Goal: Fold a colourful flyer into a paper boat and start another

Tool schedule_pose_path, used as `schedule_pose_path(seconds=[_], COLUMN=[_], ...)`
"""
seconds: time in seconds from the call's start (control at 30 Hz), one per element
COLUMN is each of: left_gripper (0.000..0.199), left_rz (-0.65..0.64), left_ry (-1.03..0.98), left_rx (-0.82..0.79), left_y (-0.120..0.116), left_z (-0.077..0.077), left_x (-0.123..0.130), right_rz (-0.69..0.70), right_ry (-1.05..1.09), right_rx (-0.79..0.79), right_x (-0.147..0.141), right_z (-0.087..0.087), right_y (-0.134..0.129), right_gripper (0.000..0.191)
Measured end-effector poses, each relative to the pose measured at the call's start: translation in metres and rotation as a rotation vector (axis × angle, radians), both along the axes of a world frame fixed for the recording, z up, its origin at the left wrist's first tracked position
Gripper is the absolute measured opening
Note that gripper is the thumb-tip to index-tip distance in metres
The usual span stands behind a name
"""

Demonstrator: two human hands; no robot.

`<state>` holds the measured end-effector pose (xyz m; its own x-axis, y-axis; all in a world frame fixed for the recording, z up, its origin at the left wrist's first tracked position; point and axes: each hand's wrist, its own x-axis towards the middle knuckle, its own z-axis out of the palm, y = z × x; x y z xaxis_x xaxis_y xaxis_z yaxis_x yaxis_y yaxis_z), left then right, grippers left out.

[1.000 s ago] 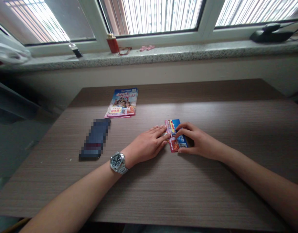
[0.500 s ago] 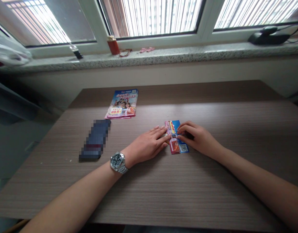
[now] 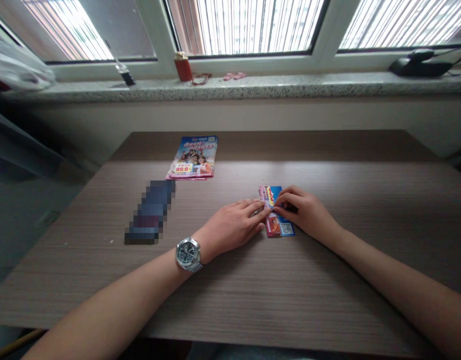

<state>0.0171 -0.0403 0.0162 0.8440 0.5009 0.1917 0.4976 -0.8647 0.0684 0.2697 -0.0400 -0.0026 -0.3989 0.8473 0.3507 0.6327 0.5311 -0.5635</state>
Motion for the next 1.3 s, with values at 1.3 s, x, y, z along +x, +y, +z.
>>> schedule_pose_path(seconds=[1.3], left_gripper=[0.04], left_rz=[-0.013], left_ry=[-0.037], left_rx=[-0.041], left_y=[-0.003], left_z=[0.004], left_x=[-0.003], right_rz=[-0.202], right_ry=[-0.185], right_rx=[0.066], right_x=[-0.015], right_z=[0.003], right_y=[0.056], right_gripper=[0.011])
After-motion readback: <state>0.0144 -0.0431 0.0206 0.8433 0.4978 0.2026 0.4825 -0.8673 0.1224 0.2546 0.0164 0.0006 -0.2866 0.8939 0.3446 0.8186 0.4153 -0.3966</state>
